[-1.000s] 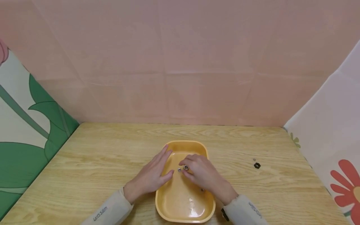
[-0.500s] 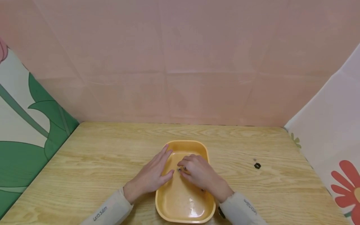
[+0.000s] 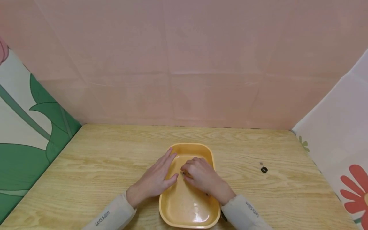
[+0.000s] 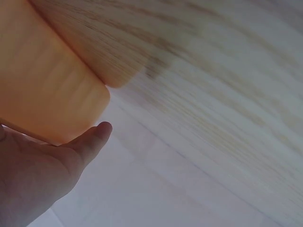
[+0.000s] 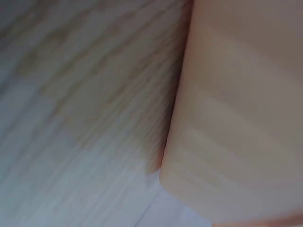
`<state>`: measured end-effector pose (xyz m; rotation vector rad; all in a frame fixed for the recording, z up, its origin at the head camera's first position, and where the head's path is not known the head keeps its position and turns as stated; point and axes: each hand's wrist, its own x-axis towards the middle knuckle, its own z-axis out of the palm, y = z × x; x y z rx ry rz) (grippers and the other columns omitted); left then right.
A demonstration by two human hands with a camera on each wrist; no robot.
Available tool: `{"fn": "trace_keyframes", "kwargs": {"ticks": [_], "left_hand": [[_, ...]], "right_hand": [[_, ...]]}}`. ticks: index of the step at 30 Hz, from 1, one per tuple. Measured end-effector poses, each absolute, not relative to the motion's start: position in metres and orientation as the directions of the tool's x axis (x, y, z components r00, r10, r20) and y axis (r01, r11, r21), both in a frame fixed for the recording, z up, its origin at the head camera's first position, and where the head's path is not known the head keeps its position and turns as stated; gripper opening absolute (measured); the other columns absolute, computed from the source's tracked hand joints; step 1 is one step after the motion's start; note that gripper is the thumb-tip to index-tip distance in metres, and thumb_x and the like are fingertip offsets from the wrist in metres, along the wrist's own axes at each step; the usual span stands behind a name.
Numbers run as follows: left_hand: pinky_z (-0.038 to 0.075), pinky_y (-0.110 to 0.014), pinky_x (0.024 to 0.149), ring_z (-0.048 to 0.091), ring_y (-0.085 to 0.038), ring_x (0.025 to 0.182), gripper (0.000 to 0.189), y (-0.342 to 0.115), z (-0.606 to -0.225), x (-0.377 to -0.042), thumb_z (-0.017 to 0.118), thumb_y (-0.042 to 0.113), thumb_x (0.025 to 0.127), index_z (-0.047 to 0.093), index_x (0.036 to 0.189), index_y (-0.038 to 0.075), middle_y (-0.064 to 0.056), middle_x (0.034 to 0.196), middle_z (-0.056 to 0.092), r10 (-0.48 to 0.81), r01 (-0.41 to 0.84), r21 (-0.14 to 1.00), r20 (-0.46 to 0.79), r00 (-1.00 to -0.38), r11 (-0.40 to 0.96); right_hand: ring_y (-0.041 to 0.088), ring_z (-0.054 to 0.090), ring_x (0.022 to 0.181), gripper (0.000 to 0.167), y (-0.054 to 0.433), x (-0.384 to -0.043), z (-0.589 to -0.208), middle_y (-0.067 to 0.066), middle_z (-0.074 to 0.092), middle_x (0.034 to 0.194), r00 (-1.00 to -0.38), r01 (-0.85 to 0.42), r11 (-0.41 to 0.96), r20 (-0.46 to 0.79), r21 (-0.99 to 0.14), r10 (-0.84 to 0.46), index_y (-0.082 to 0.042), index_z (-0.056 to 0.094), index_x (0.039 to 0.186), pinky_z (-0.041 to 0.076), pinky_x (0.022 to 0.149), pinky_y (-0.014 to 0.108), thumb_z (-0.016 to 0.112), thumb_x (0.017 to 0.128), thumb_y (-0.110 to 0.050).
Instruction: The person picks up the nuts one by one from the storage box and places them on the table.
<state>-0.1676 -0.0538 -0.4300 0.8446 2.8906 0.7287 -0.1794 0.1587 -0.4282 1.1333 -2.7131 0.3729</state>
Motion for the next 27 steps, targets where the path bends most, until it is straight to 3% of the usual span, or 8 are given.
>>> {"fn": "trace_keyframes", "kwargs": {"ticks": [8,27], "left_hand": [[0.038,-0.049,0.115,0.030,-0.034,0.149,0.072,-0.0540,-0.4298,-0.1677,0.049,0.042,0.099,0.022,0.158,0.008,-0.015,0.167,0.010,0.520,0.497,0.455,0.083,-0.850,0.739],[0.037,-0.048,0.116,0.028,-0.032,0.149,0.073,-0.0545,-0.4294,-0.1685,0.049,0.042,0.100,0.022,0.158,0.007,-0.015,0.167,0.009,0.524,0.499,0.456,0.081,-0.848,0.737]], "right_hand": [[0.017,0.065,0.090,0.014,0.1543,-0.1790,-0.4301,-0.004,0.073,0.092,-0.724,-0.686,0.714,0.228,-0.142,-0.651,-0.014,0.075,0.096,0.050,0.088,0.044,0.077,0.082,-0.016],[0.016,0.063,0.087,0.007,0.1544,-0.1785,-0.4323,-0.006,0.070,0.093,-0.719,-0.690,0.716,0.215,-0.107,-0.661,-0.019,0.076,0.091,0.047,0.086,0.042,0.076,0.084,-0.020]]}}
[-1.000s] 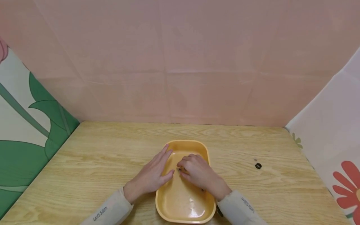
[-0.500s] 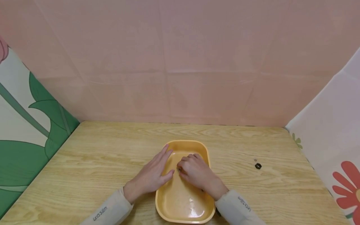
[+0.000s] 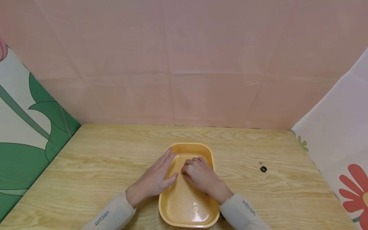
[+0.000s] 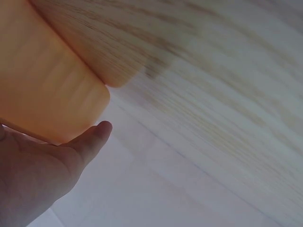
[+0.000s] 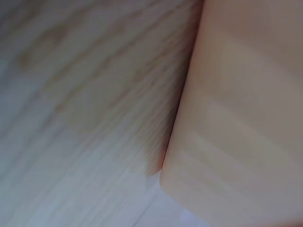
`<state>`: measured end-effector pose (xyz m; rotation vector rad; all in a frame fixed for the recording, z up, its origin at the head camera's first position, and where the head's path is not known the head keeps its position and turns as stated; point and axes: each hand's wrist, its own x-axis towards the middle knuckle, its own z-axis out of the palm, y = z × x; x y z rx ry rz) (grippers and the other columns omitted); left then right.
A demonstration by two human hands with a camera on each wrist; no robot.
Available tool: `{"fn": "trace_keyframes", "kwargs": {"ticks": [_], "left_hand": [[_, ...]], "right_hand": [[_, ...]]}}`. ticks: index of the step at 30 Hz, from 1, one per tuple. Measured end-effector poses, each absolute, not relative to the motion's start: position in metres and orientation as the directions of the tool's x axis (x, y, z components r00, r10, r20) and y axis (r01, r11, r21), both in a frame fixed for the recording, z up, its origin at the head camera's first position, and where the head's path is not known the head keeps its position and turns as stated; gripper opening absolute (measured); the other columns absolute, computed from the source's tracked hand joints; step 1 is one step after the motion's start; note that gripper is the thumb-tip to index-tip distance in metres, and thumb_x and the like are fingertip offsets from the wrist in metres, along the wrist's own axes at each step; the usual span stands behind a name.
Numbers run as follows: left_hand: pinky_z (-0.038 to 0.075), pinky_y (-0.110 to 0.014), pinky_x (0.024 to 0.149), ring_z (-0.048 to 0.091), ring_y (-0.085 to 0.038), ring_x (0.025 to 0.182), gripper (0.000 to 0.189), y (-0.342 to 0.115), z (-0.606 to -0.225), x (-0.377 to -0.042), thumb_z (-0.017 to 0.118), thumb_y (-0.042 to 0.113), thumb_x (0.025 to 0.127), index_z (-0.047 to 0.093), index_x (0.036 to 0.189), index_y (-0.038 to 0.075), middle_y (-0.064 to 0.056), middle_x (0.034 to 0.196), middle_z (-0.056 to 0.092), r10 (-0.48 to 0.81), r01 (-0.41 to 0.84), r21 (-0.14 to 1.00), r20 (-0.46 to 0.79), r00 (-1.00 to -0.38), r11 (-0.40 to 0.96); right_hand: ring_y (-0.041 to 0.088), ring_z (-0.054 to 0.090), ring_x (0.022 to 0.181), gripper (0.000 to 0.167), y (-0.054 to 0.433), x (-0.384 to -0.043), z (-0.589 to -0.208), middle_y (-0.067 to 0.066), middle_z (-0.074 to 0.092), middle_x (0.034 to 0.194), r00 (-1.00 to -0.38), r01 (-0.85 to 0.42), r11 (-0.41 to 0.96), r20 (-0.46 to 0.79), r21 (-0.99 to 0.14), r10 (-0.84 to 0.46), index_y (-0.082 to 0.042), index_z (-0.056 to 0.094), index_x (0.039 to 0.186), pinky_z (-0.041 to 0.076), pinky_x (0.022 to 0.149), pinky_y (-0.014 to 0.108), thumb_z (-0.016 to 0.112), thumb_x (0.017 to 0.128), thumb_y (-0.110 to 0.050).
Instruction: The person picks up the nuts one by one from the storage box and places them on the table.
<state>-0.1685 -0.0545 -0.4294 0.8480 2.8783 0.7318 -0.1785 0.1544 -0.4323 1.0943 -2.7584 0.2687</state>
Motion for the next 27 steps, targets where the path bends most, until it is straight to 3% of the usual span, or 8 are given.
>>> {"fn": "trace_keyframes", "kwargs": {"ticks": [10,27], "left_hand": [[0.038,-0.049,0.115,0.028,-0.032,0.150,0.073,-0.0543,-0.4283,-0.1682,0.049,0.043,0.099,0.023,0.157,0.008,-0.014,0.168,0.009,0.521,0.492,0.460,0.073,-0.851,0.739],[0.038,-0.049,0.116,0.027,-0.032,0.150,0.072,-0.0542,-0.4265,-0.1679,0.049,0.042,0.099,0.022,0.158,0.009,-0.014,0.168,0.008,0.518,0.481,0.471,0.058,-0.854,0.740]], "right_hand": [[0.012,0.061,0.081,0.004,0.1540,-0.1792,-0.4324,-0.010,0.066,0.083,-0.718,-0.690,0.716,0.221,-0.103,-0.660,-0.020,0.075,0.085,0.048,0.085,0.040,0.078,0.082,-0.022],[0.016,0.064,0.087,0.004,0.1537,-0.1778,-0.4322,-0.007,0.071,0.086,-0.718,-0.692,0.711,0.224,-0.123,-0.659,-0.017,0.075,0.087,0.046,0.089,0.040,0.075,0.084,-0.016]]}}
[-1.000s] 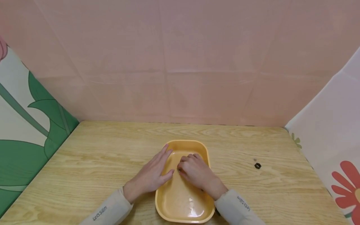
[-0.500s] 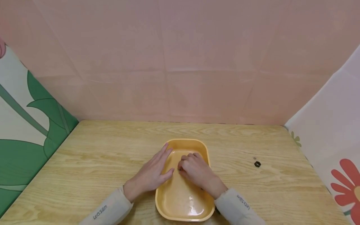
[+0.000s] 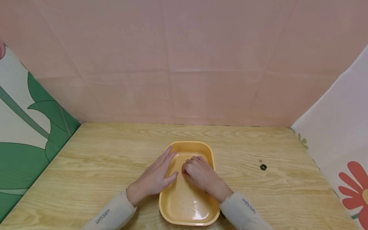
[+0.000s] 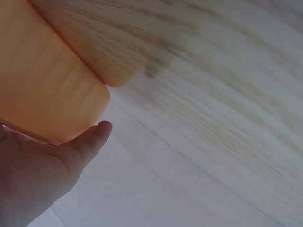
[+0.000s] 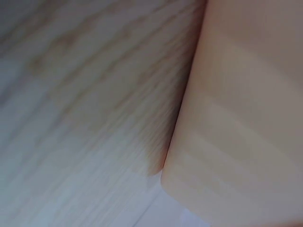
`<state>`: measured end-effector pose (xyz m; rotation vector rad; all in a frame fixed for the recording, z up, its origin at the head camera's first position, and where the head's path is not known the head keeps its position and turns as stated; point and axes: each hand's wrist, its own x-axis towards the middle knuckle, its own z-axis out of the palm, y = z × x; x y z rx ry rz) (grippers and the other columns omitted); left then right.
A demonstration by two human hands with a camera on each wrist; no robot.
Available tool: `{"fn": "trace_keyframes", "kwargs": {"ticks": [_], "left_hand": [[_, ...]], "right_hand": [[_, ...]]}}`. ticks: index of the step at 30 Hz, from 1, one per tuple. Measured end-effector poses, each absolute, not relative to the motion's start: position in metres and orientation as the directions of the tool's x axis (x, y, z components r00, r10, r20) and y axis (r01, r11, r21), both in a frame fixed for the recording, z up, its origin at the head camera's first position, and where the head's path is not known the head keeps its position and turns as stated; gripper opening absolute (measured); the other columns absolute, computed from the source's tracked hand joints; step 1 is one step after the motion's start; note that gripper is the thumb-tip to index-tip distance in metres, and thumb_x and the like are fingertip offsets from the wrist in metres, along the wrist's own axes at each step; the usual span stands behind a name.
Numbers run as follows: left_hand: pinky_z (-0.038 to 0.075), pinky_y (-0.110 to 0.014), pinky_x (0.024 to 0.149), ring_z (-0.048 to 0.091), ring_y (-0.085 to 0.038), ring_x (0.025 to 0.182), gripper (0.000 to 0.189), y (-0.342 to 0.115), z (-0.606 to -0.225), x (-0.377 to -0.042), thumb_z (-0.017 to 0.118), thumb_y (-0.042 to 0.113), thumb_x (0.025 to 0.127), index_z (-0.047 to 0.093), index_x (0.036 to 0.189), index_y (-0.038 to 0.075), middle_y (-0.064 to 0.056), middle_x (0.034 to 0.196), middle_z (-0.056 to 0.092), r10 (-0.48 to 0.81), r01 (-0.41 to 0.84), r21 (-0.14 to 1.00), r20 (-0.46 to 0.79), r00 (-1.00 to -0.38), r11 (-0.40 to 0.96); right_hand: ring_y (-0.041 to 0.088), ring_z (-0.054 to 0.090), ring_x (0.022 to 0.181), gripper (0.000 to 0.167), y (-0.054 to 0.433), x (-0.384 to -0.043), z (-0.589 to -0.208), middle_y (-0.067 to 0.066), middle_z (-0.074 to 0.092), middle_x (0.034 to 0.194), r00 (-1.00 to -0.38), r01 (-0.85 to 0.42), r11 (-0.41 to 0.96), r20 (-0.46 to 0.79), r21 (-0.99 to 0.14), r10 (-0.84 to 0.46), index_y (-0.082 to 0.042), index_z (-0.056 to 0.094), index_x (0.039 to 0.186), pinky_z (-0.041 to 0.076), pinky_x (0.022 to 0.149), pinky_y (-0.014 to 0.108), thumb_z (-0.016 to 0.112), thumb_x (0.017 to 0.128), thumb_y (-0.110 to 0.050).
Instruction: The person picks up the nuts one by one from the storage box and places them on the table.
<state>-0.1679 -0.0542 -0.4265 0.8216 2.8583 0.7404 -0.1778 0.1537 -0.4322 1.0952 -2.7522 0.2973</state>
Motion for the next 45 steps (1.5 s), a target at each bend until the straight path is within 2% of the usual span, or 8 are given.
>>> {"fn": "trace_keyframes", "kwargs": {"ticks": [6,13,24,32,37,45], "left_hand": [[0.038,-0.050,0.115,0.027,-0.032,0.150,0.073,-0.054,-0.427,-0.167,0.049,0.042,0.099,0.023,0.158,0.009,-0.013,0.168,0.008,0.511,0.473,0.475,0.058,-0.858,0.742],[0.039,-0.050,0.115,0.028,-0.033,0.149,0.073,-0.054,-0.427,-0.167,0.050,0.041,0.098,0.023,0.157,0.008,-0.014,0.168,0.009,0.512,0.481,0.465,0.067,-0.856,0.743],[0.039,-0.050,0.115,0.028,-0.033,0.149,0.073,-0.054,-0.427,-0.168,0.050,0.042,0.098,0.023,0.157,0.008,-0.014,0.168,0.009,0.515,0.486,0.464,0.074,-0.854,0.740],[0.038,-0.050,0.115,0.029,-0.034,0.149,0.073,-0.054,-0.428,-0.168,0.050,0.042,0.098,0.024,0.157,0.007,-0.016,0.167,0.010,0.516,0.495,0.459,0.088,-0.852,0.738],[0.037,-0.050,0.116,0.029,-0.034,0.149,0.073,-0.054,-0.427,-0.168,0.050,0.042,0.098,0.024,0.157,0.007,-0.016,0.167,0.010,0.517,0.494,0.463,0.086,-0.852,0.736],[0.038,-0.050,0.115,0.029,-0.034,0.149,0.074,-0.054,-0.427,-0.167,0.050,0.042,0.098,0.024,0.157,0.007,-0.015,0.167,0.010,0.513,0.491,0.462,0.086,-0.854,0.739]], "right_hand": [[0.015,0.063,0.083,0.004,0.154,-0.178,-0.433,-0.007,0.070,0.083,-0.701,-0.706,0.700,0.252,-0.111,-0.667,-0.017,0.075,0.085,0.047,0.085,0.039,0.075,0.082,-0.014],[0.011,0.062,0.081,0.006,0.153,-0.180,-0.432,-0.006,0.066,0.084,-0.692,-0.710,0.694,0.297,-0.116,-0.658,-0.014,0.077,0.091,0.051,0.080,0.035,0.072,0.088,-0.014],[0.015,0.068,0.088,0.010,0.152,-0.180,-0.431,-0.003,0.074,0.091,-0.715,-0.692,0.704,0.286,-0.161,-0.637,-0.011,0.075,0.097,0.053,0.090,0.041,0.069,0.092,-0.017],[0.013,0.067,0.079,0.008,0.154,-0.183,-0.432,-0.001,0.074,0.087,-0.674,-0.731,0.654,0.347,-0.192,-0.652,-0.009,0.075,0.094,0.056,0.078,0.034,0.069,0.091,-0.014],[0.012,0.067,0.078,0.007,0.156,-0.183,-0.431,-0.002,0.073,0.086,-0.654,-0.750,0.628,0.373,-0.207,-0.658,-0.009,0.074,0.094,0.056,0.075,0.031,0.068,0.092,-0.012],[0.005,0.062,0.075,0.007,0.159,-0.182,-0.422,-0.004,0.071,0.082,-0.710,-0.703,0.612,0.327,-0.362,-0.623,-0.006,0.075,0.091,0.055,0.072,0.025,0.068,0.089,-0.007]]}}
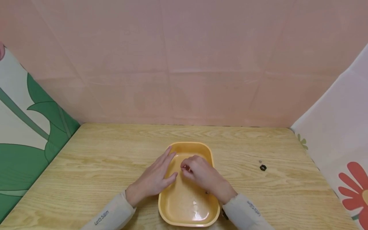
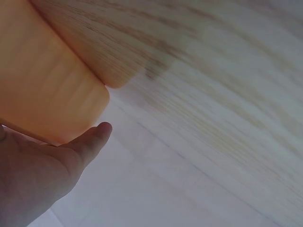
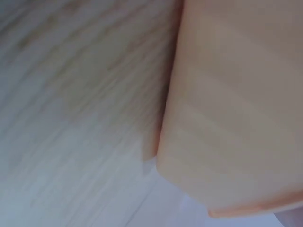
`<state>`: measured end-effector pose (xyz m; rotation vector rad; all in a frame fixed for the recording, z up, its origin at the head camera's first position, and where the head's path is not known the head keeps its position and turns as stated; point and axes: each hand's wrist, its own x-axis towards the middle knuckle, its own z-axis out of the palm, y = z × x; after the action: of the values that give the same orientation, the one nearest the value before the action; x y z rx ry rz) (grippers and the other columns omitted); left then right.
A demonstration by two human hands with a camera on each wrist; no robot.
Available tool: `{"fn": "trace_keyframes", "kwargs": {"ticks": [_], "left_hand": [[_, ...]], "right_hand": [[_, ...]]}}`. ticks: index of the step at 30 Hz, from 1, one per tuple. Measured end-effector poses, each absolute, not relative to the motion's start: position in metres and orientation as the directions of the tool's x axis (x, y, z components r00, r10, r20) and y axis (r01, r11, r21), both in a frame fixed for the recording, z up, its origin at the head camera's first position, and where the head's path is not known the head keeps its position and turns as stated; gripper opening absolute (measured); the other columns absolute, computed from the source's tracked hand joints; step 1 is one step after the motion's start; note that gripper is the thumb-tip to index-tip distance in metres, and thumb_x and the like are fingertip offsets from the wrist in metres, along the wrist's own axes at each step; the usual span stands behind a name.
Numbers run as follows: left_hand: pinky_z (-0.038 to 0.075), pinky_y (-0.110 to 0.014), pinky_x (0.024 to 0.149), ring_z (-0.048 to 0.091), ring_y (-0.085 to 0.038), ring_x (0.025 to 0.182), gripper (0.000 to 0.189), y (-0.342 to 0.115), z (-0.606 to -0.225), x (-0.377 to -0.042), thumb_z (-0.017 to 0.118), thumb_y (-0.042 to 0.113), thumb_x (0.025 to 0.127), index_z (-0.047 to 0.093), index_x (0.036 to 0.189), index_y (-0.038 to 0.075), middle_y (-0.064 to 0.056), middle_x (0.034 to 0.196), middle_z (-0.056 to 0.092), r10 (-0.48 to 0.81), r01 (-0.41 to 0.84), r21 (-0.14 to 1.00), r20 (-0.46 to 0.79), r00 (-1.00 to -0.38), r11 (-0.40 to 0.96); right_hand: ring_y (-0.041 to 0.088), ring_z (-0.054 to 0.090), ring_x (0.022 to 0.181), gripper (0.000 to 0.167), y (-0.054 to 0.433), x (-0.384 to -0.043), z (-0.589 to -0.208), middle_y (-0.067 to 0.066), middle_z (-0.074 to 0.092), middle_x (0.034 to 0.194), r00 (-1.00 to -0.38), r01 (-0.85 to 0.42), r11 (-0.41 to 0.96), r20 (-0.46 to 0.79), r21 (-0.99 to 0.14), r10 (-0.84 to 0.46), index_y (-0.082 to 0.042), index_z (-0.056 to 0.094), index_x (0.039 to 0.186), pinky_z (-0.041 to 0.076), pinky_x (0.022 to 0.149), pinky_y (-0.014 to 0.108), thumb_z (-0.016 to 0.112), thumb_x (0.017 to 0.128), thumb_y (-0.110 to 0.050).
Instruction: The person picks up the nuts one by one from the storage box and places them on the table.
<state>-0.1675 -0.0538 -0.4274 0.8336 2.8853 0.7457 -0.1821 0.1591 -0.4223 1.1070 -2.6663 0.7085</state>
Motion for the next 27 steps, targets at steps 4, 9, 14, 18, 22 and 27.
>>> {"fn": "trace_keyframes", "kwargs": {"ticks": [4,9,14,18,22,27], "left_hand": [[0.038,-0.050,0.115,0.029,-0.034,0.149,0.073,-0.054,-0.427,-0.167,0.050,0.042,0.099,0.023,0.157,0.007,-0.015,0.167,0.009,0.518,0.490,0.467,0.078,-0.852,0.736],[0.038,-0.051,0.115,0.028,-0.035,0.149,0.073,-0.054,-0.427,-0.167,0.050,0.042,0.099,0.023,0.157,0.007,-0.016,0.167,0.009,0.521,0.489,0.469,0.072,-0.851,0.735],[0.038,-0.050,0.115,0.028,-0.035,0.149,0.073,-0.055,-0.427,-0.167,0.050,0.042,0.099,0.023,0.157,0.007,-0.016,0.167,0.009,0.522,0.491,0.467,0.071,-0.850,0.736],[0.037,-0.050,0.115,0.028,-0.035,0.149,0.073,-0.055,-0.428,-0.167,0.050,0.043,0.099,0.023,0.157,0.007,-0.016,0.167,0.009,0.522,0.492,0.467,0.075,-0.850,0.735],[0.037,-0.050,0.116,0.029,-0.035,0.149,0.074,-0.055,-0.428,-0.167,0.050,0.043,0.099,0.023,0.157,0.007,-0.016,0.167,0.010,0.519,0.491,0.468,0.078,-0.851,0.735],[0.037,-0.050,0.116,0.028,-0.035,0.149,0.074,-0.054,-0.427,-0.167,0.050,0.043,0.099,0.023,0.157,0.007,-0.016,0.167,0.009,0.517,0.488,0.466,0.073,-0.853,0.738]], "right_hand": [[0.007,0.063,0.078,0.009,0.162,-0.178,-0.416,-0.004,0.072,0.085,-0.744,-0.668,0.649,0.310,-0.363,-0.592,-0.007,0.075,0.094,0.056,0.072,0.026,0.068,0.088,-0.008],[0.013,0.066,0.084,0.011,0.165,-0.175,-0.413,-0.002,0.073,0.090,-0.747,-0.661,0.683,0.354,-0.310,-0.563,-0.008,0.074,0.096,0.058,0.075,0.029,0.071,0.086,-0.009],[0.013,0.067,0.085,0.011,0.166,-0.175,-0.413,-0.002,0.073,0.090,-0.740,-0.666,0.686,0.371,-0.292,-0.561,-0.008,0.074,0.096,0.058,0.076,0.029,0.073,0.086,-0.011],[0.013,0.067,0.086,0.012,0.167,-0.173,-0.413,-0.002,0.073,0.091,-0.737,-0.667,0.694,0.376,-0.271,-0.562,-0.009,0.075,0.096,0.058,0.075,0.028,0.073,0.085,-0.012],[0.014,0.067,0.086,0.012,0.170,-0.172,-0.413,-0.002,0.073,0.091,-0.721,-0.677,0.698,0.400,-0.233,-0.566,-0.009,0.076,0.095,0.058,0.075,0.029,0.074,0.084,-0.013],[0.014,0.066,0.087,0.013,0.174,-0.171,-0.412,-0.002,0.073,0.091,-0.703,-0.688,0.695,0.428,-0.207,-0.568,-0.009,0.076,0.094,0.058,0.076,0.031,0.077,0.082,-0.015]]}}
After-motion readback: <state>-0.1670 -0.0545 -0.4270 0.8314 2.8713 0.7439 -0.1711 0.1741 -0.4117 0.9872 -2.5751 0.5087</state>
